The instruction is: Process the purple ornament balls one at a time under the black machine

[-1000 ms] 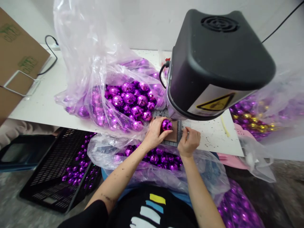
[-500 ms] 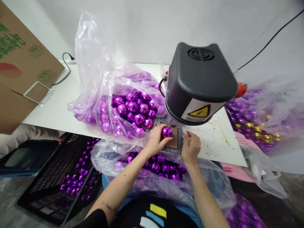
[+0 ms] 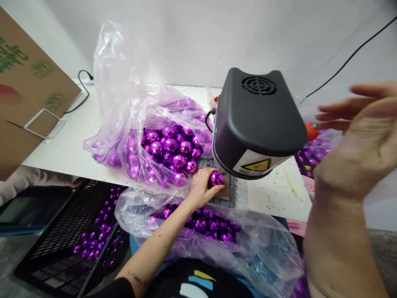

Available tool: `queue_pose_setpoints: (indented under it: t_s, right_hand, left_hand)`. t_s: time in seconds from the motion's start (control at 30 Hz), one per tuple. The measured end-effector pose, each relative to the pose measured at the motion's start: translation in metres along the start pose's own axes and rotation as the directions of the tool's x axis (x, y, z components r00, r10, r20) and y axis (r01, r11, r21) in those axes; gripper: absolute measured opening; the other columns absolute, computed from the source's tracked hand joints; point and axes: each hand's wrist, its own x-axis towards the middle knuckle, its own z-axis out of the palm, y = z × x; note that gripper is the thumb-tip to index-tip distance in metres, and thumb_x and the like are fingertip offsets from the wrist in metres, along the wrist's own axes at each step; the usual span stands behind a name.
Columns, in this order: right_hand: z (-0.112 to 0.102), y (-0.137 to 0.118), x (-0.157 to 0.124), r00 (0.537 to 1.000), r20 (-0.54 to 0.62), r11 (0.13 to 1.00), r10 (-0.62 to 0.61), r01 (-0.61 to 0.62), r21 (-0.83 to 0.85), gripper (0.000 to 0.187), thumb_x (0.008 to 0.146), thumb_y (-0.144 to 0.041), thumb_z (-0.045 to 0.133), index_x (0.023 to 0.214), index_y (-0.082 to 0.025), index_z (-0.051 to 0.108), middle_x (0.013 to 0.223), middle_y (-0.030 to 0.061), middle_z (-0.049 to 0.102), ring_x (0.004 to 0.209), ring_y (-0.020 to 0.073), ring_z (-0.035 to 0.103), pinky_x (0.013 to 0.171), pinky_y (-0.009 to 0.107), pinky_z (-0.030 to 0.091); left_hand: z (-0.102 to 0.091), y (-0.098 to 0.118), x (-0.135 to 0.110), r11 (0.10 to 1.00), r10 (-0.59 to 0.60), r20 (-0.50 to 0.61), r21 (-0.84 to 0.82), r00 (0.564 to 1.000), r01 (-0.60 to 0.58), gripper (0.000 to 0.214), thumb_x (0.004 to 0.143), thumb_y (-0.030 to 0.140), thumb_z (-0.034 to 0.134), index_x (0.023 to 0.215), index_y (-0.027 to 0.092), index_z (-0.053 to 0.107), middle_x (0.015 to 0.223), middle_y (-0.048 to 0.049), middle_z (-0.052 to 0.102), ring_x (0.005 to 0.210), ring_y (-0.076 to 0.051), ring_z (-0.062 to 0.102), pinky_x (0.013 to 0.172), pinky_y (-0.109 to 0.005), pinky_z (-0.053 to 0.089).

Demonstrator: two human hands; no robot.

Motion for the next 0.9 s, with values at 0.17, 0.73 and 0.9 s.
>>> queue_pose_setpoints:
  t_s: [0.17,0.73,0.9]
  right_hand:
    - [0.007,0.003,0.013,0.963,0.245,0.994,0.108,-0.098,-0.052,0.048,0.094,-0.059,0.045,0.081,-0.019,0.069,0.062,0.0013,0.053,0.057,0.0097,0.046,0.055,0.029,0.036]
    - [-0.032,-0.001,-0.109,0.911,0.363,0.935,-0.195,0.284,-0.211,0.020,0.084,-0.010,0.055,0.101,-0.018,0.062,0.074,-0.0008,0.055,0.059,0.0072,0.049,0.056,0.024,0.039]
    - [-0.026,0.009,-0.121,0.914,0.318,0.936,-0.251,0.313,-0.161,0.020,0.083,-0.007,0.055,0.100,-0.015,0.062,0.075,0.0004,0.052,0.062,0.0077,0.048,0.054,0.024,0.036]
  left_hand:
    - [0.000,0.002,-0.001,1.000,-0.014,-0.009,0.002,1.000,0.014,0.044,0.089,0.040,0.069,0.126,0.021,0.055,0.123,-0.0094,0.065,0.119,-0.026,0.056,0.103,-0.042,0.043]
    - [0.000,0.001,-0.004,0.998,-0.065,0.032,-0.016,0.997,0.066,0.043,0.089,0.040,0.067,0.127,0.022,0.056,0.123,-0.0099,0.065,0.119,-0.027,0.057,0.105,-0.044,0.043]
    - [0.002,-0.002,-0.006,0.997,-0.052,0.008,-0.060,0.999,0.053,0.049,0.088,0.042,0.068,0.131,0.022,0.053,0.127,-0.0110,0.064,0.123,-0.029,0.056,0.107,-0.046,0.044]
